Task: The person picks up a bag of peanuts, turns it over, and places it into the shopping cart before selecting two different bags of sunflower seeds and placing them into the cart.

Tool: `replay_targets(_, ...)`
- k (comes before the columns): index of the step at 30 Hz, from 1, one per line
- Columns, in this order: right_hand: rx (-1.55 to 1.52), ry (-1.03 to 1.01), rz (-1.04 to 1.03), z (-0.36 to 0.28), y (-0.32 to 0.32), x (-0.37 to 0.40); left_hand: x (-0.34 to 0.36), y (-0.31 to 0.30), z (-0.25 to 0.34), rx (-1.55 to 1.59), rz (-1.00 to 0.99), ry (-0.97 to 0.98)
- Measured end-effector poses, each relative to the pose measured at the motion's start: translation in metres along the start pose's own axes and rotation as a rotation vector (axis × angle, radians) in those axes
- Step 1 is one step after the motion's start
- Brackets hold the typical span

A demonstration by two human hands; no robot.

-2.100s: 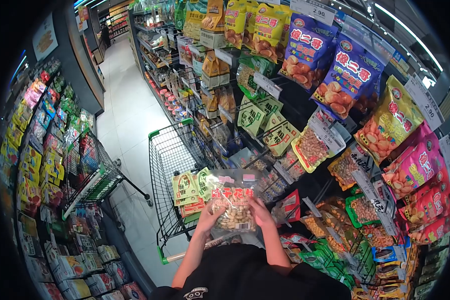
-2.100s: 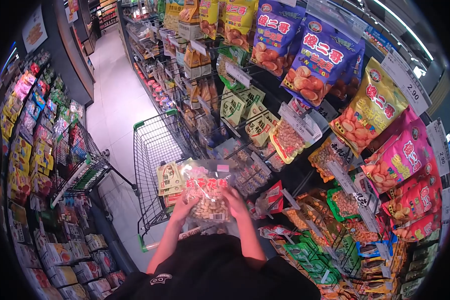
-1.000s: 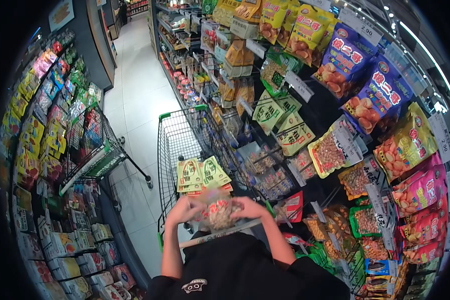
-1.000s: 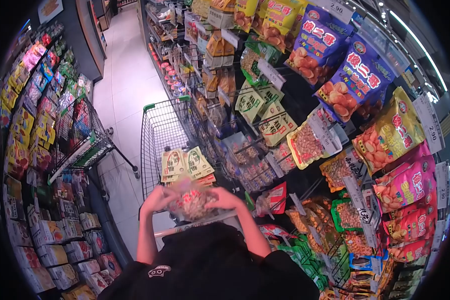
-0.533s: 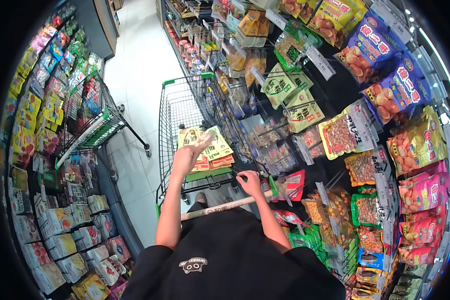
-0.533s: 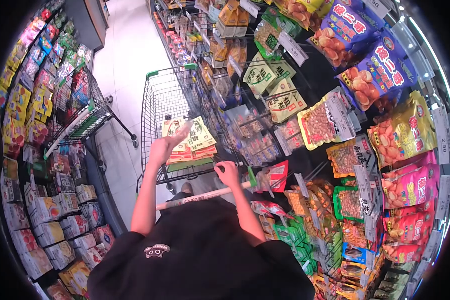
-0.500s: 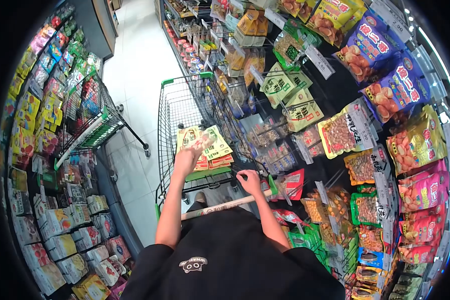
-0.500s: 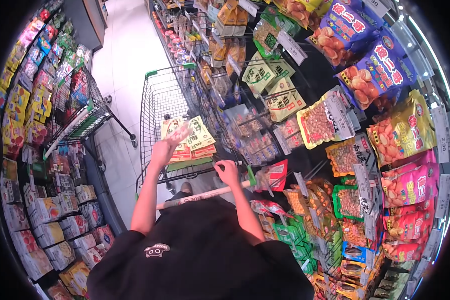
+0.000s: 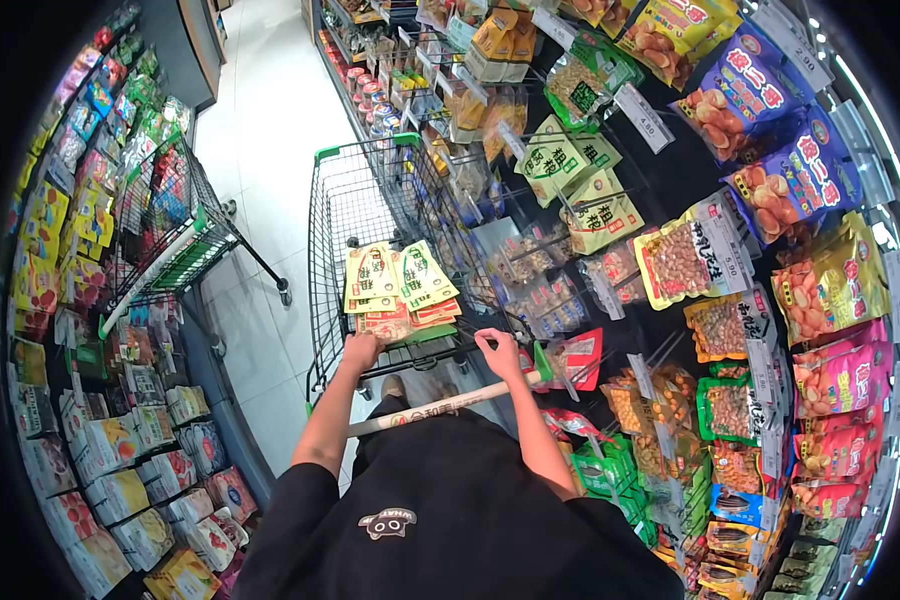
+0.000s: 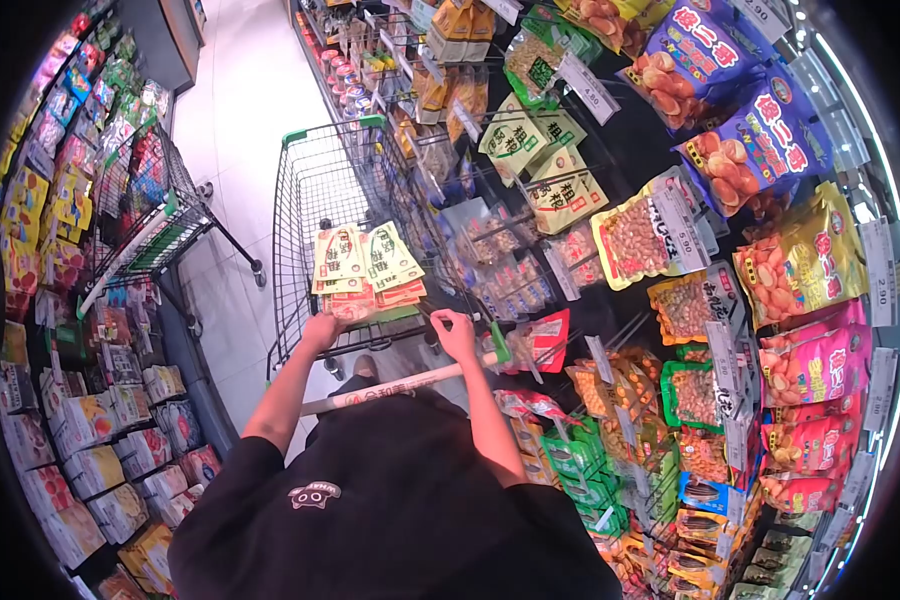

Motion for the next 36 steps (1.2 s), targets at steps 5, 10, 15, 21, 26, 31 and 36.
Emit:
replay_targets(5,-0.170,0.068,0.005,0.009,-0.003,0.003,-0.006,0.017,-0.020,-0.085,-0.090,0.002)
replay_targets(10,-0.385,0.105,0.003,0.030,0.003,0.001,-0.003,0.030,-0.037,-0.096,-0.160,-0.238)
replay_targets(15,-0.472,0.096,0.014,0.036,0.004,0.004,-0.008,0.047,-0.044,0.031,-0.280,-0.319)
replay_targets(21,-0.544,0.081,0.044,0.048,0.005,0.006,-0.016,-0.022,0.063,0.150,-0.058,0.081)
replay_targets(26,-0.541,0.073,0.106,0.055,0.004,0.010,-0.052,-0.011,0.167,0.662,-0.078,0.379)
replay_targets(31,-0.406,0.114,0.261,0.035,-0.026,0.035,-0.002,-0.024,0.262,0.334,0.082,0.503)
replay_targets(36,-0.060,-0.005,0.255,-0.009,-0.045,0.084,-0.014,-0.004,0.244,0.150,-0.123,0.324)
Point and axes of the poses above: each hand's wrist, its own x-axis away from the middle knuckle, its own y-axis out of the palm, z = x × y, the point moved 9 cm from there along -x, towards the middle knuckle, and after that the axes turned 13 degrees about -z, right-handed, at the moved point
